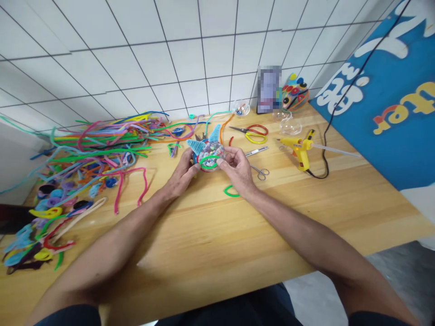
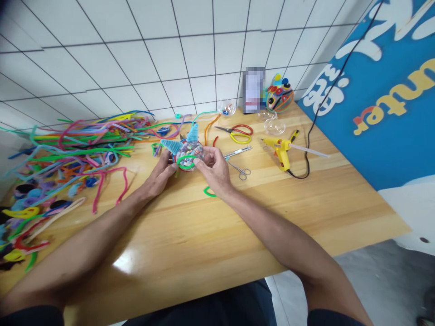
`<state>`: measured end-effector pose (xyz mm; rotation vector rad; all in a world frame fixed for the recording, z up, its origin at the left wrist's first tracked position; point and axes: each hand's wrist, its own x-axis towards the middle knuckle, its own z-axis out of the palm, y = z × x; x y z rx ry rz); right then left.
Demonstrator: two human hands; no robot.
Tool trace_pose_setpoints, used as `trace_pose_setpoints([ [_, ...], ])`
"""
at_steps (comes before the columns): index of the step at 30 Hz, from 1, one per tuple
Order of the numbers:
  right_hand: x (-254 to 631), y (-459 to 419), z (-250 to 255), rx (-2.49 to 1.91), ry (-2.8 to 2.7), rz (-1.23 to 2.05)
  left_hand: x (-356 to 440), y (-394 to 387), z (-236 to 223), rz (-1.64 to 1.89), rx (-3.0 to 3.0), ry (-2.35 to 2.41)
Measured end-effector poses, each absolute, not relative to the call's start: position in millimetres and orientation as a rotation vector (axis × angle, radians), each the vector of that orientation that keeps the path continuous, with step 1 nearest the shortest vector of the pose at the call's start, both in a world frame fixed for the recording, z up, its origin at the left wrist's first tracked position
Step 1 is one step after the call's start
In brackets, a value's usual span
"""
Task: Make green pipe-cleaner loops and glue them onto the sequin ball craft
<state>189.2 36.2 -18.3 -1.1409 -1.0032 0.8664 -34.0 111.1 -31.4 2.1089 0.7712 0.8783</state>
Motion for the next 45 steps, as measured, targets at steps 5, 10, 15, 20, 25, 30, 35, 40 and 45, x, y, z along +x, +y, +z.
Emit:
trace_pose_setpoints([
  [5,190.4,36.9,-17.6,-1.158,-1.020,0.876,-32.7,110.0,-31.3,0.899,2.085,0.771],
  [10,190.9,37.1,-17.0,-1.146,-1.013,0.876,-32.5,110.5,-32.6,0.909,2.104,0.762],
  [15,191.5,37.5,-17.9,-1.141,-1.019,0.879,-33.9,111.6,-33.3,0.892,2.125,0.759],
  [20,190.5,37.3,-16.8,-1.138,-0.994,0.882,-35.3,112.4,-31.5,0.876,2.158,0.746],
  [25,189.1,37.1,-14.6,-1.132,-0.992,0.867,-34.8,113.5,-31.4,0.886,2.159,0.726],
  [30,189.1,37.5,-13.3,-1.133,-0.988,0.869,-34.2,113.0,-31.3,0.893,2.157,0.723],
  [35,190.0,37.9,-13.9,-1.136,-0.996,0.878,-33.7,112.2,-30.4,0.896,2.144,0.712],
  [40,190.9,37.2,-14.8,-1.145,-1.014,0.879,-33.0,111.6,-28.8,0.896,2.128,0.725],
  [45,191.9,36.2,-14.6,-1.173,-1.032,0.874,-32.0,111.9,-28.1,0.899,2.135,0.732],
])
